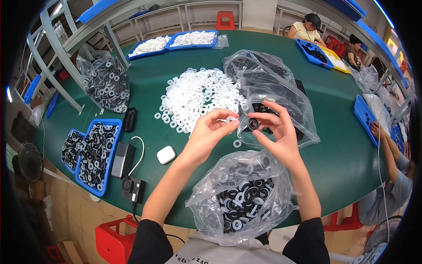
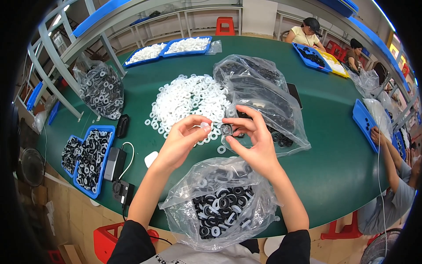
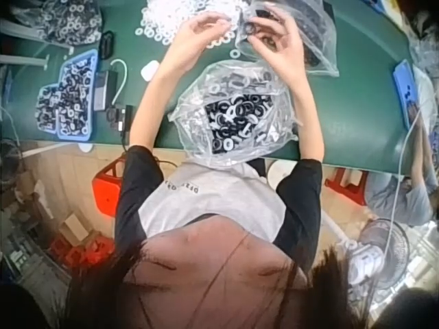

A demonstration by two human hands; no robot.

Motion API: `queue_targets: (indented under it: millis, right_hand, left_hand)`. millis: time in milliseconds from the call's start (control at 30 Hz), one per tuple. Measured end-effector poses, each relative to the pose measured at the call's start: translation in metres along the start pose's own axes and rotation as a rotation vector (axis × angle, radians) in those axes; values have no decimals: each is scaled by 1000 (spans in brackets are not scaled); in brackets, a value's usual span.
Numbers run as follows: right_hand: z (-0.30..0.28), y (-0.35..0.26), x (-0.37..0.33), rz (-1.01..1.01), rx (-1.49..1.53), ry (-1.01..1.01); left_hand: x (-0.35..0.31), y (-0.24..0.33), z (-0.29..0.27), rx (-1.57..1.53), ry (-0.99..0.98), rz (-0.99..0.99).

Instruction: The person assembles small white plastic rings into black rubber grommets by hand, inserting the rings into the grommets one by one.

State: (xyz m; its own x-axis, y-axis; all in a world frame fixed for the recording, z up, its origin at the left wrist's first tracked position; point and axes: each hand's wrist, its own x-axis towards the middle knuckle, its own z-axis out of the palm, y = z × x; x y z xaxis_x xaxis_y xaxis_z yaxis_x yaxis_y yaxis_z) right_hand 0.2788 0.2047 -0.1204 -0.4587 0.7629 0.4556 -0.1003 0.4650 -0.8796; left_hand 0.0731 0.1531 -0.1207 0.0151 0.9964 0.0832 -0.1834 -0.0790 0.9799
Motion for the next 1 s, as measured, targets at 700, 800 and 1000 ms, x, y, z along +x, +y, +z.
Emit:
queue_targets:
  millis: [700,800,1000]
  right_hand:
    - [8,11,-4,-485,-486,35]
    - [6,8,-1,-558,-506,22]
    - [4,11,-3,-637,-555,24]
  left_hand:
    - [-11,-2,21,-100,-105,-37]
    - [-11,0,20,-59,-79,-20]
    - [-13,3,23,33,-28,54]
